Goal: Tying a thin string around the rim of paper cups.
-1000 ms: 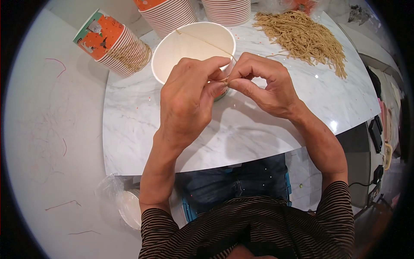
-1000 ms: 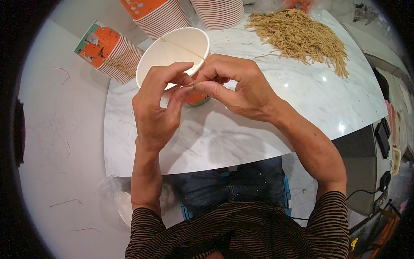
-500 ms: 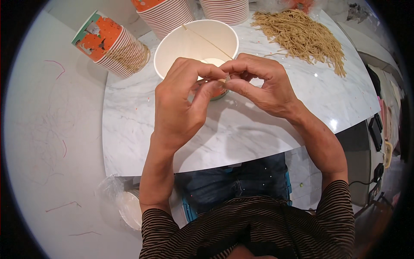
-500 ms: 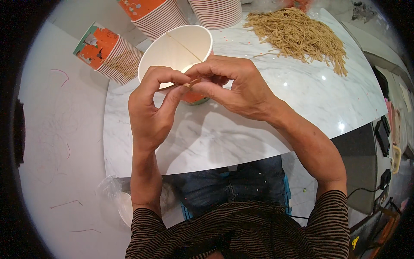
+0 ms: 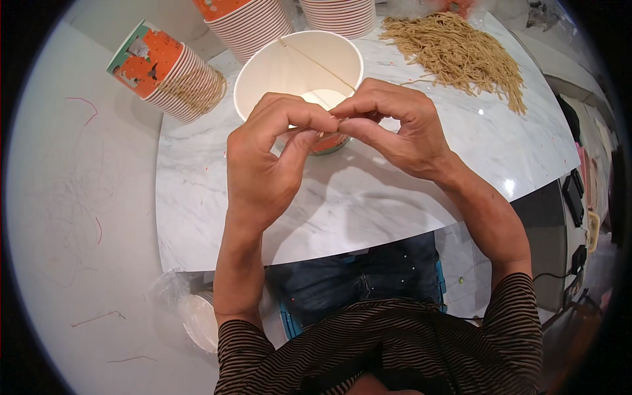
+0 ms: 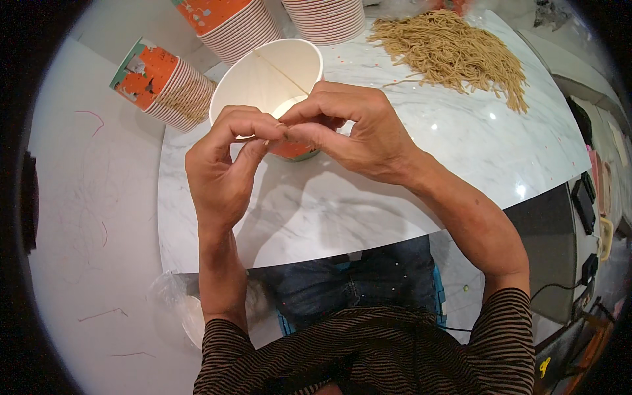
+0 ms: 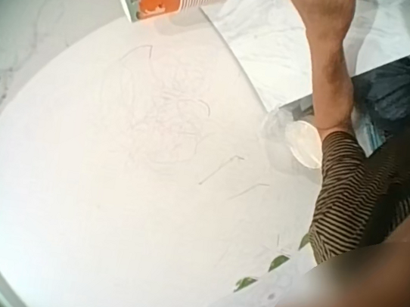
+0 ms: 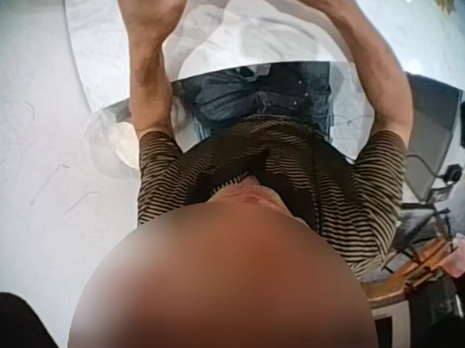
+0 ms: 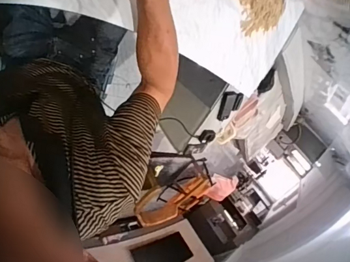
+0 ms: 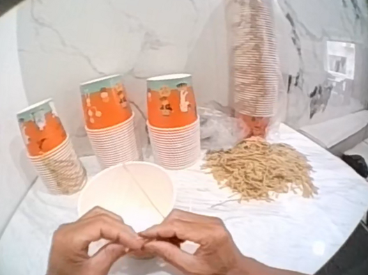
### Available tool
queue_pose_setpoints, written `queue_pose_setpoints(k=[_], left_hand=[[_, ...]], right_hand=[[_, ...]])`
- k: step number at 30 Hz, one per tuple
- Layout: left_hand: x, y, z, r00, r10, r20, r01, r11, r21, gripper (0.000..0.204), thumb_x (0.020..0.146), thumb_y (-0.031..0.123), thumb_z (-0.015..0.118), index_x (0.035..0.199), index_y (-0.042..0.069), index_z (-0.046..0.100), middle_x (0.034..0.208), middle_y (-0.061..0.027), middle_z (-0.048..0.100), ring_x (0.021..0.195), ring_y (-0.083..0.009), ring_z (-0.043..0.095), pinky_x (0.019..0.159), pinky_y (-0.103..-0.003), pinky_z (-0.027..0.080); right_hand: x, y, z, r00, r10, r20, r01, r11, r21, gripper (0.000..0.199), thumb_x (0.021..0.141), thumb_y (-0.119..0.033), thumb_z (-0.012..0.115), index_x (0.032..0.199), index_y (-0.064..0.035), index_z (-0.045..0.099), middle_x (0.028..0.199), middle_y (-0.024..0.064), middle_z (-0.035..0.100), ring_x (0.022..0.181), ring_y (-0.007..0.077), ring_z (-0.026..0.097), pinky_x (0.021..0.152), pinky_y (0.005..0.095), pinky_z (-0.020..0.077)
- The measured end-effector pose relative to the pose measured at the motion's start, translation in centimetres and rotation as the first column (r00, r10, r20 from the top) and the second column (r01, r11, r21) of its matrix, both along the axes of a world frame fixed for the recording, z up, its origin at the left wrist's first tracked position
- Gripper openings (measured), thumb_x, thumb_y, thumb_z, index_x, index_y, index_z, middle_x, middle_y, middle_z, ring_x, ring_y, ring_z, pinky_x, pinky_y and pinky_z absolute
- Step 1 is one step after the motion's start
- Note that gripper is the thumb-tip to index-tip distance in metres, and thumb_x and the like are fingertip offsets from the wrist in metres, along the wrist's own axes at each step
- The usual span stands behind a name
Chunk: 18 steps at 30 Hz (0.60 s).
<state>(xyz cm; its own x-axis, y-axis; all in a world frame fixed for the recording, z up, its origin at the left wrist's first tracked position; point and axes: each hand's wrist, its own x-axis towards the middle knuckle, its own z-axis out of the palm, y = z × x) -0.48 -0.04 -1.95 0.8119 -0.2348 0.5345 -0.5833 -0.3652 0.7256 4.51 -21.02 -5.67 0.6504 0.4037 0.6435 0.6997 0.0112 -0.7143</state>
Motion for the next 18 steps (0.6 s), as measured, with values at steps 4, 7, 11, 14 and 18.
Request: queue_pose_setpoints(k=[4, 7, 11, 14, 18], left_hand=[[0.1, 0.2, 0.1, 0.998, -0.033, 0.046, 0.030, 0.998, 0.057, 0.014, 0.088, -0.012, 0.068, 0.095, -0.001, 0.073, 0.099, -0.0077, 0.072, 0.099, -0.0183, 0.066, 0.086, -0.030, 0.054], [0.4, 0.0, 0.1, 0.993, -0.023, 0.113, 0.015, 0.997, 0.076, 0.017, 0.083, -0.010, 0.070, 0.092, 0.003, 0.073, 0.093, -0.0044, 0.073, 0.095, -0.0223, 0.065, 0.081, -0.033, 0.054], [0.3, -0.4, -0.1, 0.987, 0.030, 0.161, -0.053, 0.988, 0.146, 0.017, 0.079, -0.008, 0.074, 0.090, 0.006, 0.072, 0.093, -0.0043, 0.072, 0.095, -0.0264, 0.064, 0.084, -0.036, 0.050], [0.3, -0.7, -0.2, 0.970, 0.060, 0.234, -0.104, 0.977, 0.185, 0.018, 0.079, -0.007, 0.075, 0.090, 0.007, 0.071, 0.092, -0.0036, 0.072, 0.094, -0.0261, 0.064, 0.083, -0.036, 0.050], [0.5, -0.9, -0.3, 0.975, 0.095, 0.203, -0.126, 0.982, 0.142, 0.018, 0.080, -0.007, 0.075, 0.091, 0.007, 0.071, 0.092, -0.0040, 0.071, 0.091, -0.0260, 0.064, 0.082, -0.036, 0.051]], right_hand=[[-0.1, -0.2, 0.4, 1.000, -0.016, -0.001, 0.016, 0.999, -0.038, 0.017, 0.091, -0.003, 0.075, 0.108, -0.0015, 0.078, 0.094, 0.0079, 0.073, 0.081, 0.0120, 0.070, 0.068, 0.0246, 0.0545], [0.0, 0.0, 0.1, 1.000, -0.007, 0.012, 0.008, 1.000, -0.004, 0.019, 0.090, 0.002, 0.074, 0.109, -0.0005, 0.077, 0.089, 0.0081, 0.071, 0.077, 0.0132, 0.067, 0.066, 0.0260, 0.0526], [0.0, -0.1, 0.1, 0.999, -0.011, -0.030, 0.012, 1.000, 0.025, 0.015, 0.088, 0.002, 0.075, 0.103, 0.0002, 0.076, 0.089, 0.0087, 0.072, 0.075, 0.0128, 0.066, 0.064, 0.0257, 0.0511], [0.0, 0.0, 0.1, 1.000, -0.021, -0.018, 0.022, 0.999, 0.025, 0.012, 0.086, 0.003, 0.076, 0.097, -0.0011, 0.074, 0.089, 0.0088, 0.072, 0.073, 0.0132, 0.065, 0.062, 0.0254, 0.0501], [0.1, 0.2, 0.2, 0.996, -0.066, 0.061, 0.066, 0.998, 0.007, 0.013, 0.084, 0.005, 0.077, 0.093, -0.0023, 0.071, 0.086, 0.0078, 0.071, 0.069, 0.0137, 0.063, 0.060, 0.0260, 0.0495]])
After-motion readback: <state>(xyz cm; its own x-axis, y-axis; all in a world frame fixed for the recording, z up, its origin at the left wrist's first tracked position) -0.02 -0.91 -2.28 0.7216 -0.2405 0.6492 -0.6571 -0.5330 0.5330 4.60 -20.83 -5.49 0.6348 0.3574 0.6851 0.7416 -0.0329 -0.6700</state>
